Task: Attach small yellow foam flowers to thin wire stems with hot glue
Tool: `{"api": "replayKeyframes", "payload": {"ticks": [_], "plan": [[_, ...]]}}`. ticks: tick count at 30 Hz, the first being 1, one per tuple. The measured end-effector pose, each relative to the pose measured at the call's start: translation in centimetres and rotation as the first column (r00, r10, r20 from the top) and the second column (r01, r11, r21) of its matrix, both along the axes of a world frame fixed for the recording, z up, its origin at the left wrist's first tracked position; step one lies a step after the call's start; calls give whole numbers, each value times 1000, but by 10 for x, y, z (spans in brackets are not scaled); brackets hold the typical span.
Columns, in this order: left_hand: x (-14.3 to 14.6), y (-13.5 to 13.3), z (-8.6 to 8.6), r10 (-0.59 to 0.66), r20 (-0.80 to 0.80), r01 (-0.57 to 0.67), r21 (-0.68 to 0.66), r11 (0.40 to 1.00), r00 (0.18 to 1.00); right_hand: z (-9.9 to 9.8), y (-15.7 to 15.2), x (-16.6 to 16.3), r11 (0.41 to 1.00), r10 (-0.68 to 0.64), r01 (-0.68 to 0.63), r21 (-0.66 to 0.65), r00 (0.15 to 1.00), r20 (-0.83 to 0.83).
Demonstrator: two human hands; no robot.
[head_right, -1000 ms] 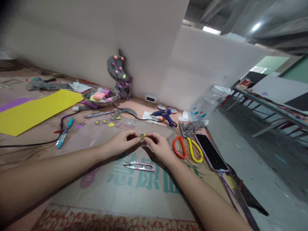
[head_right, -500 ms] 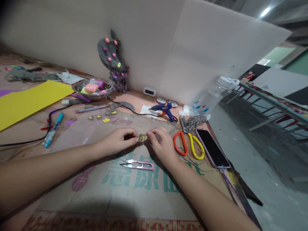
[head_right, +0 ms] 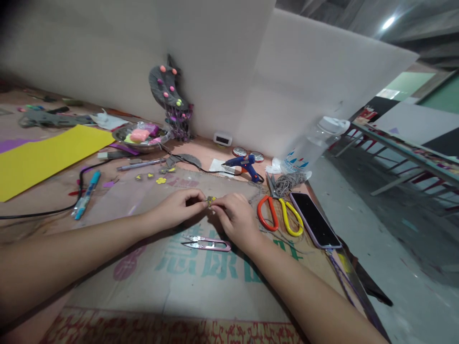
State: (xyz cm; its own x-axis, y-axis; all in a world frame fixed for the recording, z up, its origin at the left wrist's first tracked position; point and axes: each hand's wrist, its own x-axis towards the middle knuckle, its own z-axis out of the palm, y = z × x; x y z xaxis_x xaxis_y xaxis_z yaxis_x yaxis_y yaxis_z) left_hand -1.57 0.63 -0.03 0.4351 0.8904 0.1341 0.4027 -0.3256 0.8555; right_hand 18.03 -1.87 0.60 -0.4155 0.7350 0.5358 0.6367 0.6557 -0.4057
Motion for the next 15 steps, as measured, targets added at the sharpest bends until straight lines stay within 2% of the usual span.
{"api": "replayKeyframes", "payload": {"ticks": [3, 7, 15], "plan": [[0, -1, 1, 5, -4, -5, -7, 1000, 1000, 0, 1, 0, 1000, 5, -5, 9, 1000, -2], [0, -1, 0, -3, 1, 3, 1, 1000, 1000, -2, 2, 1, 998, -67, 68, 5, 994, -91], [0, -2, -1, -9, 29, 9, 1, 1000, 1000, -11, 17, 7, 991, -128, 132, 10, 975, -183]]}}
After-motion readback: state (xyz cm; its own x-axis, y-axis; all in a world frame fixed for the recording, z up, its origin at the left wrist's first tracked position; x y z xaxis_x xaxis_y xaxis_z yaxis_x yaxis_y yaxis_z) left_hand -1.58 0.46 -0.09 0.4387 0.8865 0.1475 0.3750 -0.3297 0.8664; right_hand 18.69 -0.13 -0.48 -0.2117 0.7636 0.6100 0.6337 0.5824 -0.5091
